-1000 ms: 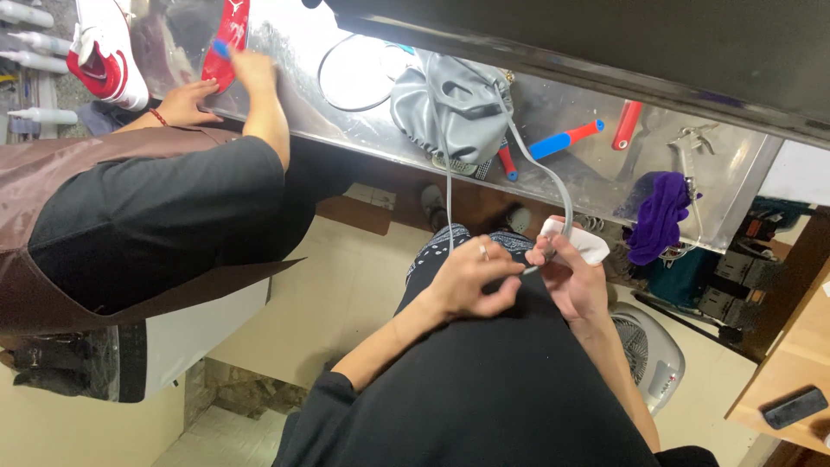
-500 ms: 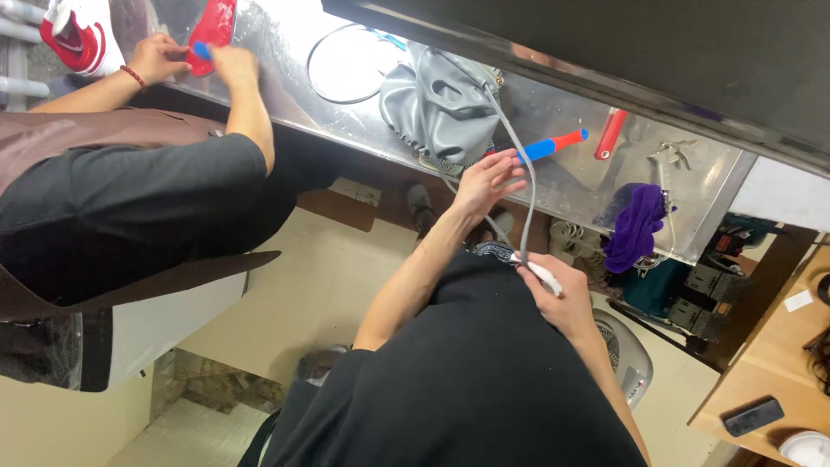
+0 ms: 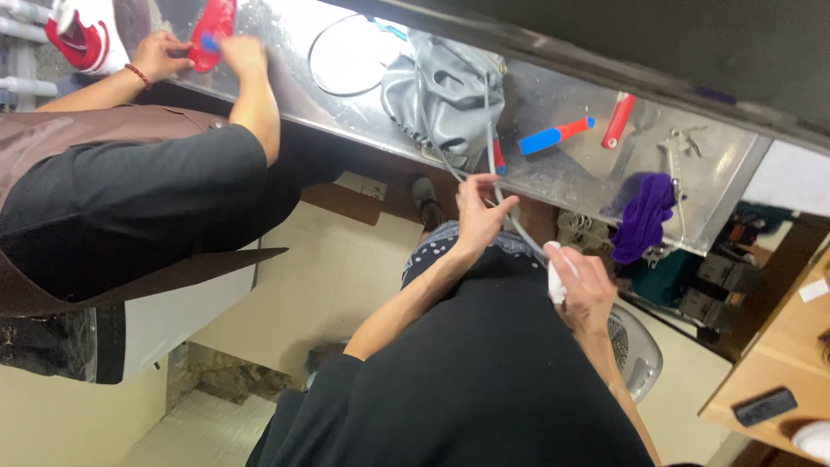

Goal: Cleaning the strap of a leather handbag using a wipe and cleaning solution.

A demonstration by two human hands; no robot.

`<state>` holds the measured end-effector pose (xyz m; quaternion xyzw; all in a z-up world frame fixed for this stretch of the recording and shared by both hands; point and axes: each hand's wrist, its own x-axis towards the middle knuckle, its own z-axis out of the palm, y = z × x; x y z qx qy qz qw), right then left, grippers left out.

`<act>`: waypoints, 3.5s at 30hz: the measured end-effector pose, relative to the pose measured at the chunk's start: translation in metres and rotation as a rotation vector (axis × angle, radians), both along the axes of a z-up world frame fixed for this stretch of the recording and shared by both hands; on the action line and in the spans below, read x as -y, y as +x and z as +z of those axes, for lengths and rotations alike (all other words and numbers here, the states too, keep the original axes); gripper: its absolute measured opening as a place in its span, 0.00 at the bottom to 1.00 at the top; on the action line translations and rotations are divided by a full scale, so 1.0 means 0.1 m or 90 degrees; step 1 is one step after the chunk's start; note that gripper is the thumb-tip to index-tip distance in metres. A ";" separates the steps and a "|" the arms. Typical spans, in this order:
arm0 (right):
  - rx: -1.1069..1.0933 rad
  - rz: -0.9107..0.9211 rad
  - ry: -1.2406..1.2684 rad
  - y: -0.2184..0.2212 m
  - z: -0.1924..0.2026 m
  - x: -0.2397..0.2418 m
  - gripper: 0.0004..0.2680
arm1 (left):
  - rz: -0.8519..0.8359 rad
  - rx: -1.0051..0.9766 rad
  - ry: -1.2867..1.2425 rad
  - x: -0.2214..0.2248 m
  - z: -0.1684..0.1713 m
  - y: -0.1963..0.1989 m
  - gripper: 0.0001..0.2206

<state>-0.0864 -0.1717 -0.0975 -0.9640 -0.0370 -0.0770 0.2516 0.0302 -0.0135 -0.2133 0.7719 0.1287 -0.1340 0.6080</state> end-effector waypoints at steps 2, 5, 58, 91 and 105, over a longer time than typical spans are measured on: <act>0.029 0.000 -0.013 -0.04 0.02 0.04 0.17 | 0.000 -0.011 -0.054 0.00 -0.27 -0.13 0.24; 0.105 0.009 -0.045 -0.06 0.00 0.05 0.16 | 0.011 -0.142 -0.299 -0.03 -0.29 -0.12 0.21; -0.423 -0.118 1.033 1.17 -1.30 -0.12 0.11 | -0.243 -0.122 -0.277 -0.05 -0.18 0.98 0.14; -0.446 0.008 0.786 0.27 -1.03 0.57 0.12 | -0.055 -0.044 -0.355 -0.22 0.09 1.76 0.15; -0.327 -0.084 0.522 0.27 -0.23 0.26 0.10 | -0.007 -0.146 -0.387 -0.01 -0.18 0.89 0.16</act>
